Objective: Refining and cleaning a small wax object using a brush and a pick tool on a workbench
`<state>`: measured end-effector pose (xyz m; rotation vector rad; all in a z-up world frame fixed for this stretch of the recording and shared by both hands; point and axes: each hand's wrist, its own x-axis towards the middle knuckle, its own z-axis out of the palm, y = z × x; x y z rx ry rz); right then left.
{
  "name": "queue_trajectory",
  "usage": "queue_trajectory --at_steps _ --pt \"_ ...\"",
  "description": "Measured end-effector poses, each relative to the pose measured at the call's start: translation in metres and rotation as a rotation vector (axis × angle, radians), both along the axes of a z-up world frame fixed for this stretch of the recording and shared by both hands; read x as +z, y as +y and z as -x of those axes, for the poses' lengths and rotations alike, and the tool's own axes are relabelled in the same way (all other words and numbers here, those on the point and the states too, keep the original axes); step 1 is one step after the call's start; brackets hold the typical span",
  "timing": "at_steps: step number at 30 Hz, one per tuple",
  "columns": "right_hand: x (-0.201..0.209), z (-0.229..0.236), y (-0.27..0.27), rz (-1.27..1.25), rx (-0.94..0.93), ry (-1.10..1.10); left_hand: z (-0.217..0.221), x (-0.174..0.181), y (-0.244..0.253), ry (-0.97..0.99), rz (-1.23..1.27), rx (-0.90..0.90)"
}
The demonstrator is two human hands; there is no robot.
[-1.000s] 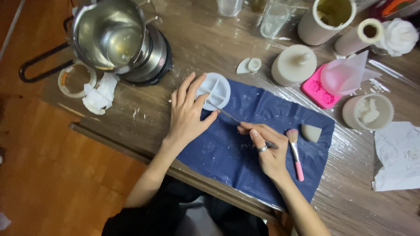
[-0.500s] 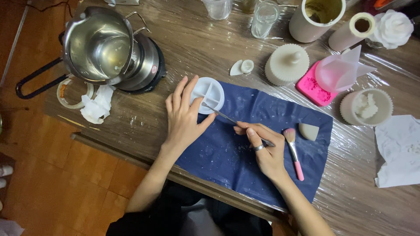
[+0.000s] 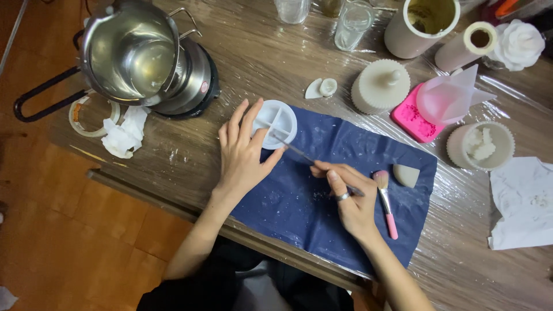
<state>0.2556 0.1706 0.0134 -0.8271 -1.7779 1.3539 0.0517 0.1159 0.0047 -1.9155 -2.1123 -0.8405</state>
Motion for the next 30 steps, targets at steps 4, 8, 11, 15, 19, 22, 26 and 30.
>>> queue_trajectory --at_steps 4,8,11,15,19,22,26,30 --pt "0.004 0.002 -0.003 -0.001 0.003 -0.006 0.002 0.000 0.001 -0.017 0.013 -0.018" --pt "-0.005 -0.005 -0.004 0.110 -0.120 0.086 0.001 0.006 -0.003 0.006 -0.018 0.013" --pt "-0.017 -0.009 0.000 0.344 -0.279 0.224 0.003 0.018 -0.024 -0.010 -0.041 0.047" --pt "-0.021 -0.019 0.008 0.516 -0.271 0.366 0.018 0.005 -0.067 -0.025 -0.131 0.130" --pt "-0.028 -0.031 0.016 0.692 -0.219 0.461 0.037 -0.015 -0.104 -0.017 -0.229 0.223" --pt "-0.022 -0.032 0.019 0.760 -0.195 0.490 0.046 -0.012 -0.114 -0.098 -0.280 0.217" --pt "-0.017 -0.029 0.022 0.729 -0.216 0.423 0.028 0.046 -0.130 -0.907 -0.268 -0.238" --pt "-0.034 -0.037 0.026 0.733 -0.121 0.566 0.006 0.098 -0.136 -1.936 -0.134 -0.952"
